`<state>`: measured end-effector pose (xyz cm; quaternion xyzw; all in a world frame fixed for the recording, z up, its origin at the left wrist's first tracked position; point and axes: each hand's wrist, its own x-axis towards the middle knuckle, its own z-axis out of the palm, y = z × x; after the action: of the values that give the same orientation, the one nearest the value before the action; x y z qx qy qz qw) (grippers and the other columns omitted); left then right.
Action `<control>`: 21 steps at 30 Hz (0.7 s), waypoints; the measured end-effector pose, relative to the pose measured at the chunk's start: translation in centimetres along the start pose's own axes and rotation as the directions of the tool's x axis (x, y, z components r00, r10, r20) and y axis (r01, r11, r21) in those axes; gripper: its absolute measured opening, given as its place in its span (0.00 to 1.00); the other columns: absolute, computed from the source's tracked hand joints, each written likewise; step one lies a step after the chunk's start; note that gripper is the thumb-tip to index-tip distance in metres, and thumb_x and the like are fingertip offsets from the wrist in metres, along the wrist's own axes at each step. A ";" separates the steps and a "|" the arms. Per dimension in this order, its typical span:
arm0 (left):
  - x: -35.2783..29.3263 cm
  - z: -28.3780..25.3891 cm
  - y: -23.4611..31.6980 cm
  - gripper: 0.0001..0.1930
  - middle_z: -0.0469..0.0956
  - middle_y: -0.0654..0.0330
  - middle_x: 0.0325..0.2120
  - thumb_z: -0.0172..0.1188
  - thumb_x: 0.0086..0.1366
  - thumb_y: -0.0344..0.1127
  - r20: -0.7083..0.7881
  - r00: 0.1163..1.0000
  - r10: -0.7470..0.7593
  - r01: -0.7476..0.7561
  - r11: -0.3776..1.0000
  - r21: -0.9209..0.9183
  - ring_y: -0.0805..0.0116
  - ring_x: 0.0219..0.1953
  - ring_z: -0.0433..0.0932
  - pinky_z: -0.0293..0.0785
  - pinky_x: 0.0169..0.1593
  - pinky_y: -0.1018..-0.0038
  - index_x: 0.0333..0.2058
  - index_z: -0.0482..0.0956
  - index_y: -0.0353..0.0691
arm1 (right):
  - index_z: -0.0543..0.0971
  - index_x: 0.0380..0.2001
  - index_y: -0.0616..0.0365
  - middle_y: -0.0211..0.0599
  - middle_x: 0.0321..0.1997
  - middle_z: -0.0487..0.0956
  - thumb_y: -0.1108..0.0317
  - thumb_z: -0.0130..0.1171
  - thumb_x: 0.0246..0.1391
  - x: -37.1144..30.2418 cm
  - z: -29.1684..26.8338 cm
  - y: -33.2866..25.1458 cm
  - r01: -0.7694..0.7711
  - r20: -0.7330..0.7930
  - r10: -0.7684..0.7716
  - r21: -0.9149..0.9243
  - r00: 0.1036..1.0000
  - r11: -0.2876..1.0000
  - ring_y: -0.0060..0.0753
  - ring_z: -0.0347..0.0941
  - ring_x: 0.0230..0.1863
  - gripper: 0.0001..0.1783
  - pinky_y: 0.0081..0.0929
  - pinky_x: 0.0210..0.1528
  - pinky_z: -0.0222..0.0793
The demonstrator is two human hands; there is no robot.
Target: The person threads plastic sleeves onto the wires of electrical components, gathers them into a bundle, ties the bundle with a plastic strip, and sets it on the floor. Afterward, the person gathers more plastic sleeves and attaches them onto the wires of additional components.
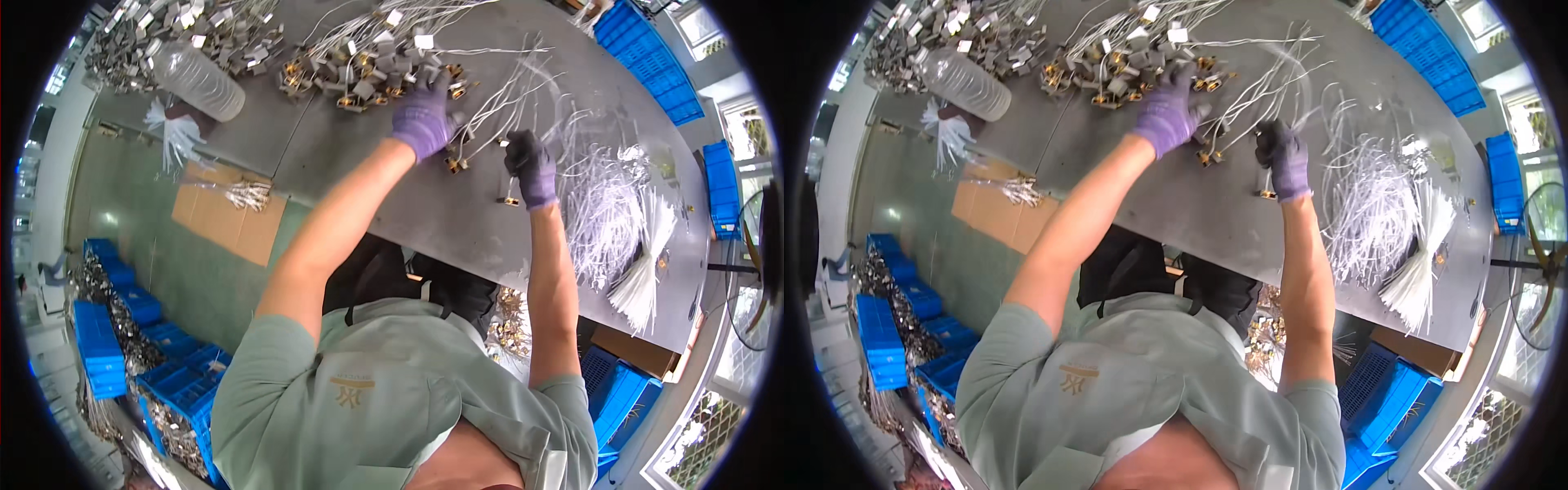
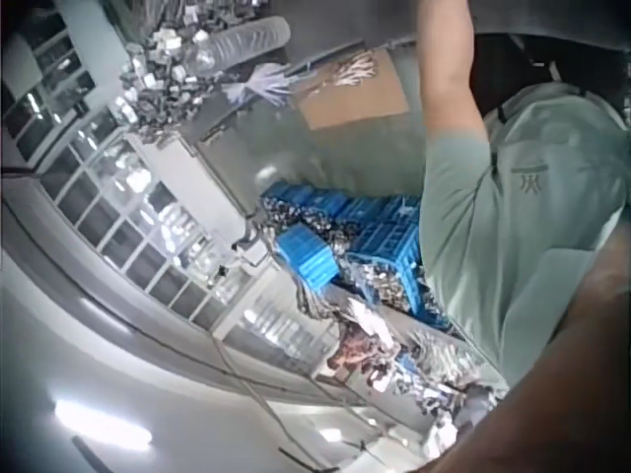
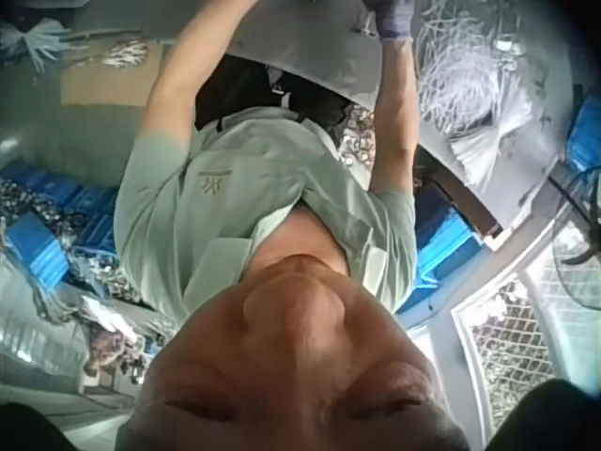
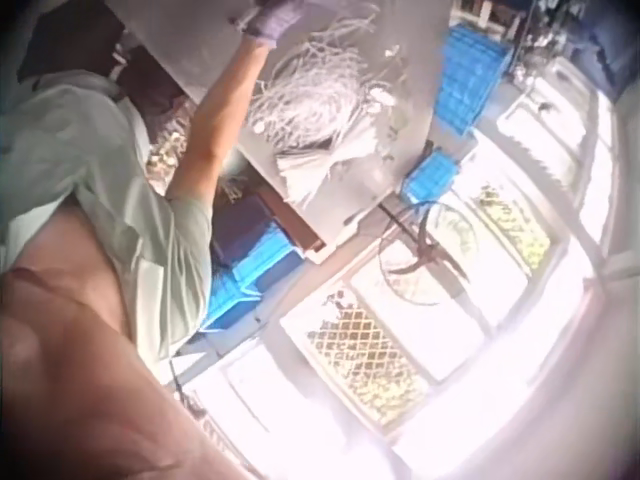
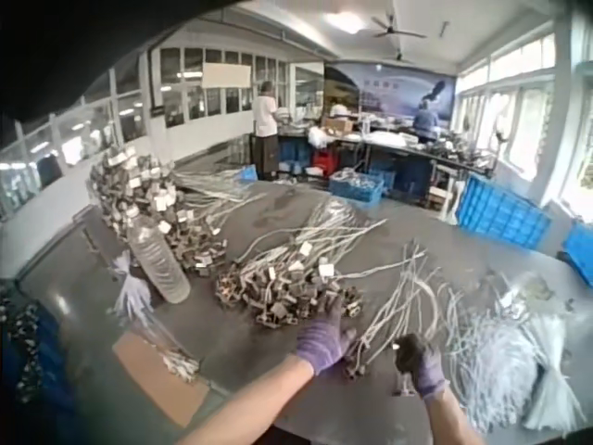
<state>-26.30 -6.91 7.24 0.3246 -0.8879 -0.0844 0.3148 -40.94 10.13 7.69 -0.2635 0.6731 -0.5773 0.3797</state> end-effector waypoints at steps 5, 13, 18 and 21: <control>7.1 3.2 -1.9 0.20 0.72 0.47 0.46 0.49 0.61 0.38 0.276 0.959 -0.069 -0.054 0.908 0.415 0.52 0.45 0.75 0.68 0.50 0.55 0.52 0.69 0.42 | 0.76 0.27 0.63 0.35 0.20 0.76 0.42 0.40 0.61 -3.1 -0.6 6.0 0.477 0.155 -0.452 -0.255 0.879 0.841 0.25 0.71 0.18 0.32 0.20 0.24 0.66; 2.7 1.8 -8.7 0.14 0.79 0.55 0.28 0.60 0.55 0.46 0.176 0.978 0.111 -0.127 0.989 0.080 0.56 0.39 0.76 0.70 0.44 0.60 0.36 0.78 0.44 | 0.76 0.39 0.65 0.33 0.27 0.78 0.64 0.52 0.58 -5.2 4.8 3.1 0.071 0.283 -0.097 0.101 0.954 0.992 0.24 0.74 0.32 0.14 0.23 0.38 0.69; 0.4 -0.7 -9.4 0.16 0.79 0.55 0.26 0.66 0.52 0.47 0.160 0.986 0.055 -0.049 0.998 -0.039 0.58 0.34 0.77 0.71 0.41 0.63 0.29 0.79 0.40 | 0.73 0.46 0.65 0.38 0.34 0.79 0.65 0.52 0.60 -3.6 7.4 4.2 0.013 0.333 0.045 -0.170 0.942 0.985 0.27 0.76 0.38 0.16 0.20 0.41 0.71; 0.2 -1.1 -10.8 0.16 0.80 0.56 0.24 0.67 0.53 0.44 0.235 0.965 -0.118 0.192 0.925 -0.327 0.67 0.25 0.77 0.73 0.34 0.73 0.29 0.79 0.35 | 0.72 0.45 0.65 0.41 0.33 0.80 0.62 0.51 0.61 -2.8 10.6 4.3 -0.239 0.375 0.144 0.221 0.916 0.946 0.35 0.80 0.34 0.17 0.26 0.34 0.77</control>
<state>-20.05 -15.34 4.37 0.3228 -0.8588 -0.2983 0.2634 -30.36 7.11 3.55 -0.2428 0.5340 -0.5641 0.5811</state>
